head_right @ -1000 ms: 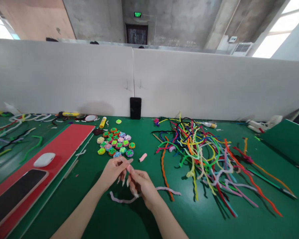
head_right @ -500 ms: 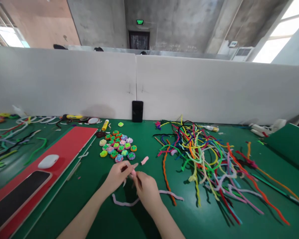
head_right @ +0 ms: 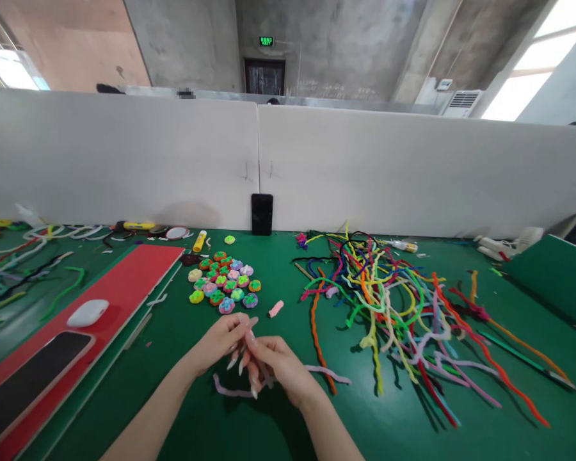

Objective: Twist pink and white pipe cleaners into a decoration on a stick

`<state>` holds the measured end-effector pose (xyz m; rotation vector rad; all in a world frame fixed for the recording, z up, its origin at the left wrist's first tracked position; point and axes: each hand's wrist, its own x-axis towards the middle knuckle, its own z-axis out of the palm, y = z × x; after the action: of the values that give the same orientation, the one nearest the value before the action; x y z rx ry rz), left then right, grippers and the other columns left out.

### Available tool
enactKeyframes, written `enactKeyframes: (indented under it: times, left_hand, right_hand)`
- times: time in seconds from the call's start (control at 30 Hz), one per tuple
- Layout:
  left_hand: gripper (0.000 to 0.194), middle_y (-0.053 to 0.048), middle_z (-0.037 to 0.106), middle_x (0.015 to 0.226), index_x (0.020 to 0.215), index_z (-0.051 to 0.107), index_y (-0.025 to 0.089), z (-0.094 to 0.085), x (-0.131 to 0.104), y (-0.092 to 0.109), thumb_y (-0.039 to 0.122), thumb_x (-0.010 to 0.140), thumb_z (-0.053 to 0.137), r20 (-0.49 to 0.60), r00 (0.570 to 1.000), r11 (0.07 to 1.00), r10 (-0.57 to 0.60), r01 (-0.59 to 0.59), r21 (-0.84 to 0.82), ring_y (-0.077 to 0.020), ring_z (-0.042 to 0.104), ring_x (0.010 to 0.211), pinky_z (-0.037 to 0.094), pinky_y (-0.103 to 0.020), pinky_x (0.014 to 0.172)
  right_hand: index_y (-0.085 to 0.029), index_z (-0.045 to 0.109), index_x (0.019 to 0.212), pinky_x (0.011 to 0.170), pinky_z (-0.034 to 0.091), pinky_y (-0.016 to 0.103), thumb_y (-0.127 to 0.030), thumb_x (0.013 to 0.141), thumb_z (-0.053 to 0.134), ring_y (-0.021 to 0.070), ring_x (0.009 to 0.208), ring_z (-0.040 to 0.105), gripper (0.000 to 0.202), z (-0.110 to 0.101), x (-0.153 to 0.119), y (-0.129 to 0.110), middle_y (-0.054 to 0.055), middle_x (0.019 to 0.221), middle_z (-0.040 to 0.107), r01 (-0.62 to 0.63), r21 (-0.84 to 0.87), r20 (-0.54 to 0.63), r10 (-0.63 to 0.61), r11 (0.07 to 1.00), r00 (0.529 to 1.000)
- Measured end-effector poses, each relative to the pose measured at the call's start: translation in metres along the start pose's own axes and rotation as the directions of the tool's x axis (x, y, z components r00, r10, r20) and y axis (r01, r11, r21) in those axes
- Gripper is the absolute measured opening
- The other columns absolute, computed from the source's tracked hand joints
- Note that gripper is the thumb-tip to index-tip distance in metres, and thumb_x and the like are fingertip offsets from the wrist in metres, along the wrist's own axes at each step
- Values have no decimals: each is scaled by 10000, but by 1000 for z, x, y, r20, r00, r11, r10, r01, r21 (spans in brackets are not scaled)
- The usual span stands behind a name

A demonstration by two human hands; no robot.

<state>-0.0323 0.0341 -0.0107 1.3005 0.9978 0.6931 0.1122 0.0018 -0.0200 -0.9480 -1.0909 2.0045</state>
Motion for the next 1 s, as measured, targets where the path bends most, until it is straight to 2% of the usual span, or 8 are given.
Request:
enactKeyframes:
  times: [0.1,0.33,0.4,0.47,0.6,0.73,0.87,1.0]
  left_hand:
    - [380,58,422,430,609,482,162,0,3,-3,487,790,406,-76,997,998,30,-26,58,-66,374,375,291,-181,386]
    - [284,-30,586,750,677,635,170,-4,7,2,389,771,478,-272,925,952,265,-207,225,-155,536,735,426,-242,668]
    - [281,-51,598,897,724,660,173,1,6,4,393,764,490,-273,934,969,230,-193,154,-166,542,814,441,-233,668]
    - [320,-57,595,988,833,662,180,10,4,3,424,777,463,-197,971,991,137,-135,27,-124,556,683,439,-207,536]
    - [444,-69,650,850,977,618,152,23,2,-1,497,784,416,-44,999,978,-32,22,-206,-65,468,395,376,-201,366]
    - [392,-85,665,857,837,656,126,23,4,-1,461,778,463,-190,981,975,36,-76,-210,-113,561,568,462,-226,553]
    - [360,-76,674,836,748,653,135,21,4,0,442,781,468,-210,976,974,59,-103,-203,-150,595,693,472,-268,692]
    - [375,-64,672,773,732,624,134,24,4,-4,466,777,455,-288,958,973,7,-74,-219,-160,610,647,479,-261,583]
  right_hand:
    - [-117,545,672,397,352,161,-554,717,519,57,354,451,440,-3,4,3,-47,422,484,6,-64,-121,-14,998,993]
    - [-117,565,815,409,387,172,-550,705,534,61,392,493,448,-1,9,7,-4,564,579,70,-121,-151,-88,990,985]
    - [-139,540,913,407,399,180,-555,714,519,65,396,502,461,3,11,8,-2,616,594,123,-63,-158,-131,990,979]
    - [-148,527,935,384,385,178,-555,722,508,62,372,484,460,7,13,10,-18,595,578,165,-19,-167,-165,986,972]
    - [-130,539,777,334,315,163,-543,732,504,46,326,422,417,9,15,11,-43,502,515,217,-40,-222,-221,975,950]
    - [-151,501,732,341,331,169,-558,727,498,50,333,404,406,10,16,14,-60,473,469,177,-21,-259,-176,984,950]
    - [-165,481,727,365,353,177,-567,711,512,61,369,417,403,12,16,20,-64,478,453,141,13,-307,-130,990,943]
    - [-167,460,674,364,336,175,-539,728,514,60,370,398,380,14,17,21,-69,457,431,139,66,-277,-115,988,954]
